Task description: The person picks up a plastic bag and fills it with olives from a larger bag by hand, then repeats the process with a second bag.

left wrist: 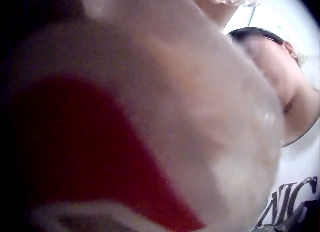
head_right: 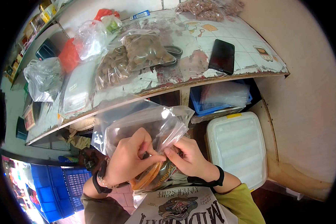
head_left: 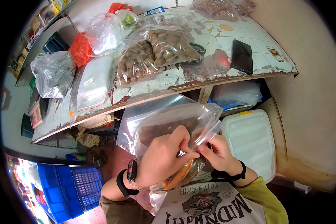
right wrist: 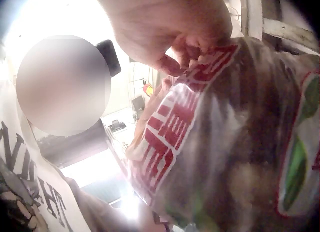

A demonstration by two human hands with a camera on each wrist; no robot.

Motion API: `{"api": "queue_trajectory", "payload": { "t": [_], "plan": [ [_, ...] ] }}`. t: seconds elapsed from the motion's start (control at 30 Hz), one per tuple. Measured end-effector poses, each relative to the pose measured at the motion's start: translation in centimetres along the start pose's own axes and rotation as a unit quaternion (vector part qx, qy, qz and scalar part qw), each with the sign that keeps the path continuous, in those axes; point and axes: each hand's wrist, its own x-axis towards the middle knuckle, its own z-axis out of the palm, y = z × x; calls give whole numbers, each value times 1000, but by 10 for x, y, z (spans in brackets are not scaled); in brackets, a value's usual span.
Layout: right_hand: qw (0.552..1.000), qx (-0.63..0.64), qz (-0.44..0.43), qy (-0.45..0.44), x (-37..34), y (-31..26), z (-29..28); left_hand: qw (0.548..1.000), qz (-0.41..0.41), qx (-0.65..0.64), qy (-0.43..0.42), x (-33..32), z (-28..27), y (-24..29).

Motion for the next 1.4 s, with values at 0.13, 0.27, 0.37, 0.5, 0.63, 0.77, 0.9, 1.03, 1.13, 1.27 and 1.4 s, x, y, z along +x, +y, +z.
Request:
{"api": "queue_trajectory", "payload": {
  "t": [0.13, 0.27, 0.37, 0.5, 0.63, 0.77, 0.9, 1.03, 1.13, 1.27, 1.4],
  "plan": [
    [1000, 3, -6, 0, 0, 1, -1, 1000, -7, 19, 15, 3, 5, 3],
    [1000, -6, 5, 4, 0, -2, 1, 973, 95, 207, 19, -2, 15, -2],
    [999, -35, -8, 11, 1, -4, 5, 957, 145, 249, 31, 0, 13, -1],
    [997, -69, -21, 31, 1, -6, 10, 953, 153, 259, 38, 0, 14, -2],
    [997, -65, -17, 32, 1, -5, 9, 957, 162, 236, 50, -1, 16, -6],
    [992, -91, -68, 61, 4, 2, 13, 937, 179, 284, 91, -2, 9, -3],
    [996, -38, -47, 70, 5, -2, 16, 944, 154, 280, 76, -3, 7, -3],
    [996, -69, -32, 53, 1, -5, 14, 943, 129, 297, 76, 0, 8, 4],
    [995, -84, -44, 42, 2, -6, 15, 944, 119, 300, 66, 1, 8, 2],
    [996, -66, -39, 46, 2, -2, 14, 943, 111, 305, 69, -3, 9, 3],
    [996, -53, -43, 65, -2, 3, 15, 941, 92, 308, 108, -4, 11, 5]
  ]
}}
